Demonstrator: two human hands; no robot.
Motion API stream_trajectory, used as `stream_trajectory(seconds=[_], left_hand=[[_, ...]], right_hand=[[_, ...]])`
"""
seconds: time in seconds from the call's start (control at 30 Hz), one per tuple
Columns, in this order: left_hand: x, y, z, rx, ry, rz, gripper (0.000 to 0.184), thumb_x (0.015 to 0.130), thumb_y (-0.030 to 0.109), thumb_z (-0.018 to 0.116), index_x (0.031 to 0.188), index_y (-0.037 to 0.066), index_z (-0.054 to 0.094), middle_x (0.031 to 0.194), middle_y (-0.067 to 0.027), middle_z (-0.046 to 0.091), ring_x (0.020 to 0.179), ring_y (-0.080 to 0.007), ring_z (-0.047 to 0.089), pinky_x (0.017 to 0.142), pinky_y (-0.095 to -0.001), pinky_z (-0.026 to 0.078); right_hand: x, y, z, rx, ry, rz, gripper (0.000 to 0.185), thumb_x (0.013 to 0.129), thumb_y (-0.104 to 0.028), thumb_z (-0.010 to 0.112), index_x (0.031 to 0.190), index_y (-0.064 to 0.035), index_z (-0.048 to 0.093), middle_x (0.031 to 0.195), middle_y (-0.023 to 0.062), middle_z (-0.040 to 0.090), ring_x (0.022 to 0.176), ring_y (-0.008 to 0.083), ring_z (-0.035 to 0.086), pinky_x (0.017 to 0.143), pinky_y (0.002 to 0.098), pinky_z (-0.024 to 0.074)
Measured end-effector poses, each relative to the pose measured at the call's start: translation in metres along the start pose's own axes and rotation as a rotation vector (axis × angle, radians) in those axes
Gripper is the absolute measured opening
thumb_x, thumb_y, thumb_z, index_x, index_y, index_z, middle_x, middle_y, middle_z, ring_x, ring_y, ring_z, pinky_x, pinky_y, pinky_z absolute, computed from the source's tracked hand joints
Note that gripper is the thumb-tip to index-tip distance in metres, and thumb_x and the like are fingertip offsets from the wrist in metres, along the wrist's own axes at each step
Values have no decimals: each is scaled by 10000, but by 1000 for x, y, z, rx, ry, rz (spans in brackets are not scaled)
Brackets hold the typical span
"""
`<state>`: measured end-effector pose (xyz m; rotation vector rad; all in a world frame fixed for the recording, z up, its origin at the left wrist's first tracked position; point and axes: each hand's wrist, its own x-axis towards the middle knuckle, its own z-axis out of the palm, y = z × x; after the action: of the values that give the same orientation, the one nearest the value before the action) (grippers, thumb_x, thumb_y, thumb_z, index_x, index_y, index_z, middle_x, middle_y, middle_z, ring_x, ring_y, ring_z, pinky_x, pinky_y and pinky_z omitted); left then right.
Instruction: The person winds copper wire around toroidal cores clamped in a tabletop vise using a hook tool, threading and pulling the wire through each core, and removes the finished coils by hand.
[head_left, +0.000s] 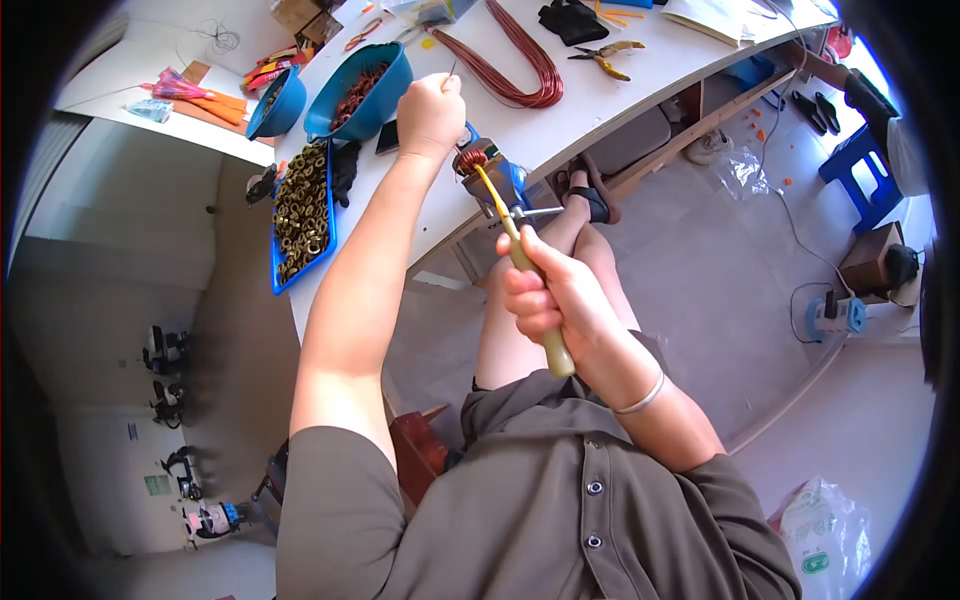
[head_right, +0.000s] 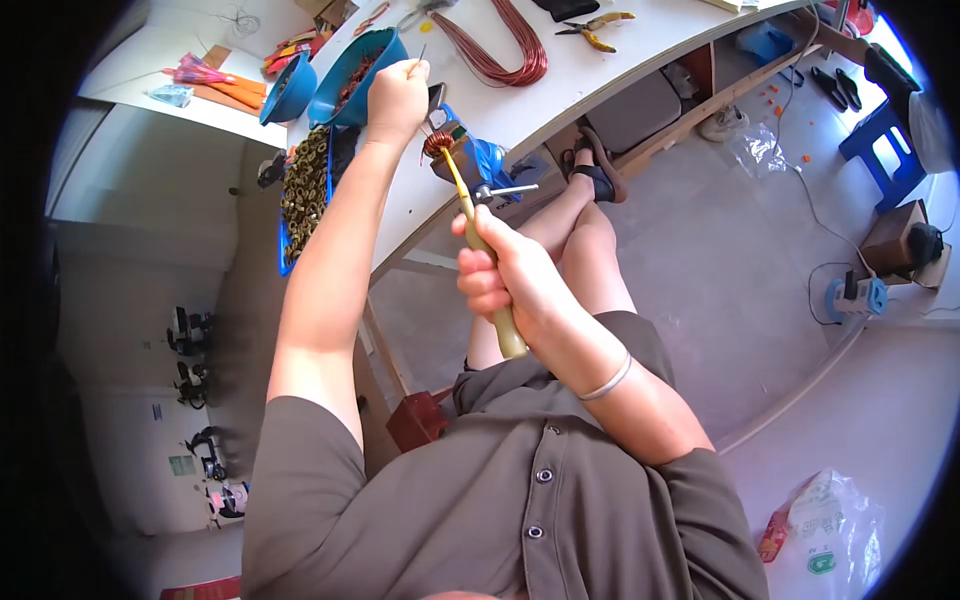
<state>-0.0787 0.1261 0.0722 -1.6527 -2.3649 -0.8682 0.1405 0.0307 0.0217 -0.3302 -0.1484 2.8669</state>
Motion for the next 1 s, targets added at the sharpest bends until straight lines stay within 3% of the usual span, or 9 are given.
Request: stream_trajectory(seconds=[0.07,0.13,0.37,0.4,0.43,0.5,0.63,0.7,1.0], left_hand=[[-18,9,-18,-303,-139,-27,260,893,230,488,810,7,593,716,-138,646,663,-303,611,644,-383,471],[-48,9,-28,-255,316,329,96,875,88,541,948,34,572,788,-84,634,738,-256,565,684,-330,462],[-77,7,-45,-215,-61,147,154,856,120,586,975,22,583,903,-156,631,840,-321,603,763,-381,482],[-75,0,-42,-267,-127,137,203,843,84,618,1038,34,599,873,-105,642,780,-130,607,736,-270,487],[-75,4,-48,-185,-218,215,170,820,111,604,969,33,581,892,-196,621,829,-339,603,762,-384,482],[-77,4,-46,-114,-274,302,191,786,70,603,967,13,580,887,-170,629,842,-341,588,778,-391,475],[-77,13,-48,-98,-282,307,237,762,34,584,998,17,605,882,-186,627,846,-341,589,784,-385,479],[-77,8,-45,-63,-241,334,235,761,21,568,991,15,612,873,-190,628,850,-343,591,781,-384,483],[-93,-7,-29,-349,8,264,177,726,-6,645,903,2,641,868,-158,645,809,-308,606,741,-349,493]], right_hand=[[-34,21,-3,-188,84,-34,265,962,-382,396,961,-129,477,577,-70,287,435,15,215,354,165,173],[-98,41,-30,-67,168,246,303,947,-427,390,932,-136,474,528,-72,241,377,38,175,318,202,152],[-107,25,-92,-44,276,-5,247,970,-369,366,982,-141,459,565,-64,274,403,22,167,321,176,138],[-88,27,-89,-77,333,89,240,971,-365,367,966,-142,455,565,-62,272,410,29,180,332,179,149],[-66,36,-112,13,288,186,235,969,-363,372,941,-143,450,560,-61,268,413,39,189,339,185,155],[-27,43,-129,67,377,327,218,962,-349,381,920,-144,444,555,-61,270,424,50,219,344,194,164],[-22,-18,-12,-303,110,-168,281,927,-371,480,848,-104,515,593,-46,381,448,36,295,376,192,202],[-55,-29,53,-1126,19,-892,255,960,-275,424,964,-32,504,601,-17,443,414,16,301,365,187,205],[-24,25,-53,-716,419,-692,142,897,-145,572,828,-92,459,516,-43,423,347,34,338,330,184,233]])
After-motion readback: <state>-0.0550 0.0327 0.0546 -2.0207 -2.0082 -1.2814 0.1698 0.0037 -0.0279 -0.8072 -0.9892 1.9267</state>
